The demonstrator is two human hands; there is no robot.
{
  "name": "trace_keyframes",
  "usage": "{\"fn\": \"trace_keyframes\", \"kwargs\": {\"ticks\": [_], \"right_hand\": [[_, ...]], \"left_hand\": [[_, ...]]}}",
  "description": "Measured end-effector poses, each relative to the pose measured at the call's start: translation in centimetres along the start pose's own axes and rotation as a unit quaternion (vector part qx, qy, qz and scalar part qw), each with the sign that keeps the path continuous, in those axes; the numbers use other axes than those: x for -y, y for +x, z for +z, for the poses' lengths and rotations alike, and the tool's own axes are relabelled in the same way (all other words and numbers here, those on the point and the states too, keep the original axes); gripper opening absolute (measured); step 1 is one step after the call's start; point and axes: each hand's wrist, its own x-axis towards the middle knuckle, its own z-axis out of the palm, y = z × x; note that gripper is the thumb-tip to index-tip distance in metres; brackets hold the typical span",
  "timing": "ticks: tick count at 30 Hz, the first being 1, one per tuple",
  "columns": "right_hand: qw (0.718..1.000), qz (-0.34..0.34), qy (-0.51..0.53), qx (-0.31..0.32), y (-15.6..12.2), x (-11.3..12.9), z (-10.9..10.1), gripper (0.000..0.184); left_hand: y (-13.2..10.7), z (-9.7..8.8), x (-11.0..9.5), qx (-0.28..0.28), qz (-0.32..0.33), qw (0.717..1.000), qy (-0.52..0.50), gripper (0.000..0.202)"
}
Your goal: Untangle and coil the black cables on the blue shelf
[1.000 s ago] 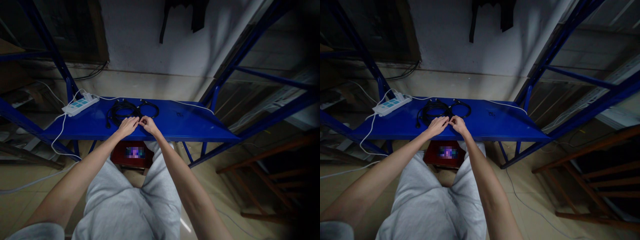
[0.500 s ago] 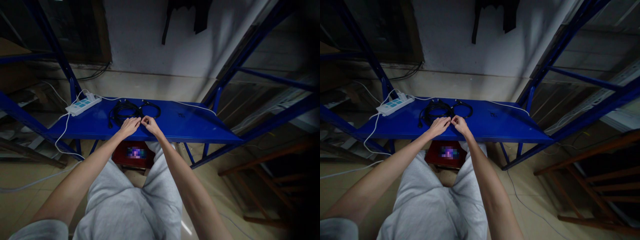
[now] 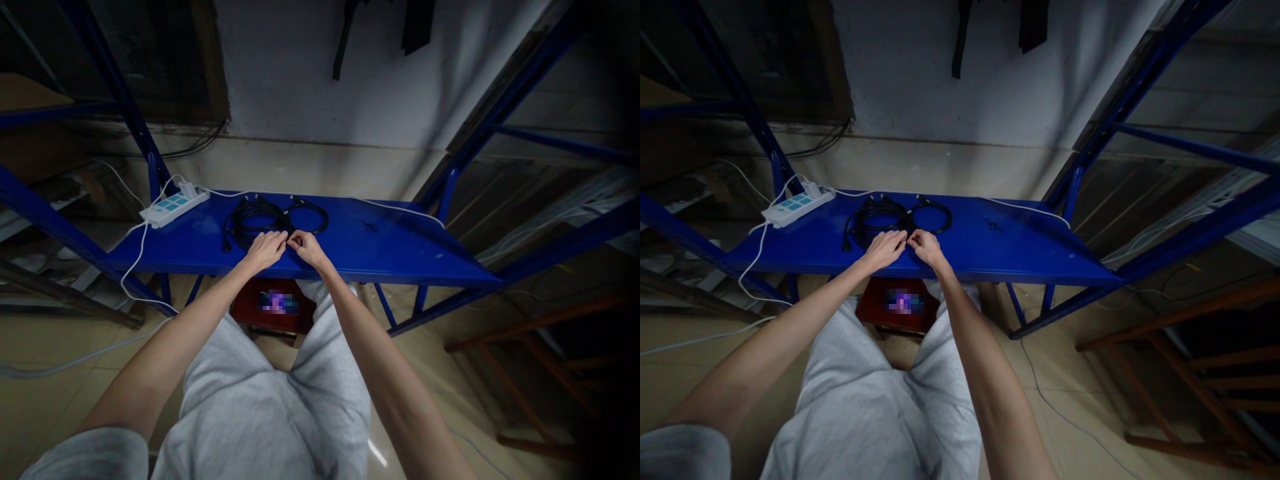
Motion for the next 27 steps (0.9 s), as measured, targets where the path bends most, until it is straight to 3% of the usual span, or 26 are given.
{"fn": "trace_keyframes", "kwargs": {"ticks": [6, 27], "right_hand": [[1.000, -0.003, 0.011, -0.001, 0.0, -0.4, 0.2, 0.010], [0.992, -0.006, 0.126, 0.015, -0.4, 1.8, -0.9, 0.022]], "left_hand": [[0.0, 0.0, -0.1, -0.001, -0.005, 1.000, 0.000, 0.026], [0.0, -0.4, 0.2, 0.011, 0.002, 1.000, -0.013, 0.025]]}}
